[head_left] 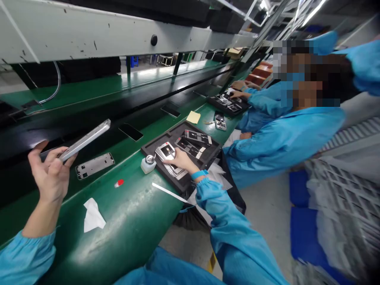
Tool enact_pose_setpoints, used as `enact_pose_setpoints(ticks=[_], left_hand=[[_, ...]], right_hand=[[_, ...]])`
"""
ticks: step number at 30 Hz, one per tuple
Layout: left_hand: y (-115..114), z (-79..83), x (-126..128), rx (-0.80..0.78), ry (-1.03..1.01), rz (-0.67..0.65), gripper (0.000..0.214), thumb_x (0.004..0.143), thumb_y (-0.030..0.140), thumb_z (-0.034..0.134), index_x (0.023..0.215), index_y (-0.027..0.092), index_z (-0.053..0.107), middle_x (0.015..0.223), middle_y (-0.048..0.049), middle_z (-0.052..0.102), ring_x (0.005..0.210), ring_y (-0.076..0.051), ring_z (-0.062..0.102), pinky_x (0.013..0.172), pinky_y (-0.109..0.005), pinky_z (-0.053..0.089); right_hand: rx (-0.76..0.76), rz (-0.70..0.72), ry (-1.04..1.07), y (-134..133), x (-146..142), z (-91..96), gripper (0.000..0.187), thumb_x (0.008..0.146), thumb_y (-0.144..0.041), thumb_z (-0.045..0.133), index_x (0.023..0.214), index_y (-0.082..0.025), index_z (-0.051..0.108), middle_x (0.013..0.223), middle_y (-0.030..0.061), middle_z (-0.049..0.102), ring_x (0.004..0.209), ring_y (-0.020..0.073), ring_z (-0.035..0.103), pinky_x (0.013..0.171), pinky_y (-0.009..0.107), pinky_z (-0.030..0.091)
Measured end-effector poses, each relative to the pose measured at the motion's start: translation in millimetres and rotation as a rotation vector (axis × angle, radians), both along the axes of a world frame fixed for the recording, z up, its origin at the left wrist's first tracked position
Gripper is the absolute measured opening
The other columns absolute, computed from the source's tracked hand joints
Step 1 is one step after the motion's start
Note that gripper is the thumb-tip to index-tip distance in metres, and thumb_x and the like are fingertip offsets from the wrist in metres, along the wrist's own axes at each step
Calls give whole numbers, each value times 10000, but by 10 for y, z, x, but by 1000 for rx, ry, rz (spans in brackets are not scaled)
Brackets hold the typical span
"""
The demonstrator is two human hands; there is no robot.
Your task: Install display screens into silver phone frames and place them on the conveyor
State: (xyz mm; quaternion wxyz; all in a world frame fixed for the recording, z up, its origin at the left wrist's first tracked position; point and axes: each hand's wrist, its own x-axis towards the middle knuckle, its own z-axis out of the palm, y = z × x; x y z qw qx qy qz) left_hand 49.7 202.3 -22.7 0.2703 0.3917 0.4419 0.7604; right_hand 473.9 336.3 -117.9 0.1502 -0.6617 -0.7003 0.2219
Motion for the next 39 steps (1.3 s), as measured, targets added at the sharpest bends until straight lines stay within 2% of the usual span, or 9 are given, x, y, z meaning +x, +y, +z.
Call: enact_pose_setpoints(ticks=[8, 13, 16, 20, 22, 27, 30, 33, 39], left_hand=[[-517, 57, 205, -144, -377, -204, 502, 825, 786, 844, 1069, 349, 800, 1163, -22, 828, 1187, -316, 775, 1009, -568, 677], [-920, 91, 323, -340, -519, -338, 552, 1033, 753, 561, 1299, 321, 778, 1379, -116, 781, 809, -265, 796, 667, -469, 684], [-1167, 69, 465, -379, -465, -591, 716, 998, 834, 523, 1462, 320, 702, 1357, -139, 785, 751, -272, 787, 589, -413, 629], [-1339, -88, 578, -381, -457, -959, 880, 932, 882, 609, 1552, 258, 610, 1070, -156, 843, 790, -298, 809, 722, -399, 619], [-1330, -194, 545, -403, -443, -1015, 910, 932, 858, 646, 1588, 233, 570, 1014, -162, 845, 792, -297, 812, 748, -389, 607], [-1231, -368, 408, -404, -199, -743, 956, 967, 865, 588, 1640, 190, 526, 966, -159, 824, 764, -274, 787, 705, -369, 592], [-1207, -414, 428, -323, -8, -609, 841, 994, 823, 598, 1603, 242, 579, 1314, -198, 770, 929, -261, 789, 787, -374, 615], [-1184, -477, 471, -191, 279, -420, 680, 1078, 734, 521, 1576, 279, 604, 1656, -195, 534, 1298, -320, 712, 970, -434, 631], [-1149, -582, 450, -111, 532, -321, 680, 1120, 664, 473, 1613, 197, 506, 1737, -236, 393, 1633, -401, 404, 1322, -660, 388]], right_hand=[[144, -141, 137, -89, 157, 317, 482, 851, -582, 851, 710, -267, 514, 708, 51, 655, 866, 312, 686, 913, 435, 552], [334, -142, 330, -394, 32, 805, 508, 916, -719, 682, 739, -286, 485, 704, 65, 623, 800, 307, 651, 852, 492, 564], [348, 21, 543, -861, -467, 888, 549, 922, -802, 627, 899, -255, 595, 839, 84, 714, 783, 276, 682, 745, 429, 589], [193, 294, 821, -1513, -1487, 701, 502, 901, -723, 787, 945, -243, 649, 895, 74, 769, 790, 256, 740, 696, 371, 614], [149, 286, 980, -1672, -1899, 616, 487, 918, -707, 780, 945, -246, 627, 871, 61, 757, 785, 244, 745, 685, 355, 619], [301, 198, 1118, -1665, -2314, 655, 502, 957, -668, 751, 1198, -249, 617, 1227, 121, 746, 1015, 245, 770, 820, 371, 669], [315, 233, 1123, -1649, -2392, 730, 477, 997, -654, 711, 1202, -227, 662, 1276, 148, 757, 1136, 274, 771, 933, 412, 675], [299, 217, 1206, -1653, -2522, 733, 496, 977, -642, 755, 1223, -217, 684, 1291, 144, 776, 1221, 289, 762, 1036, 444, 655], [265, 125, 1458, -1627, -2779, 675, 504, 922, -652, 821, 1140, -229, 654, 1171, 91, 794, 1129, 256, 793, 1001, 441, 673]])
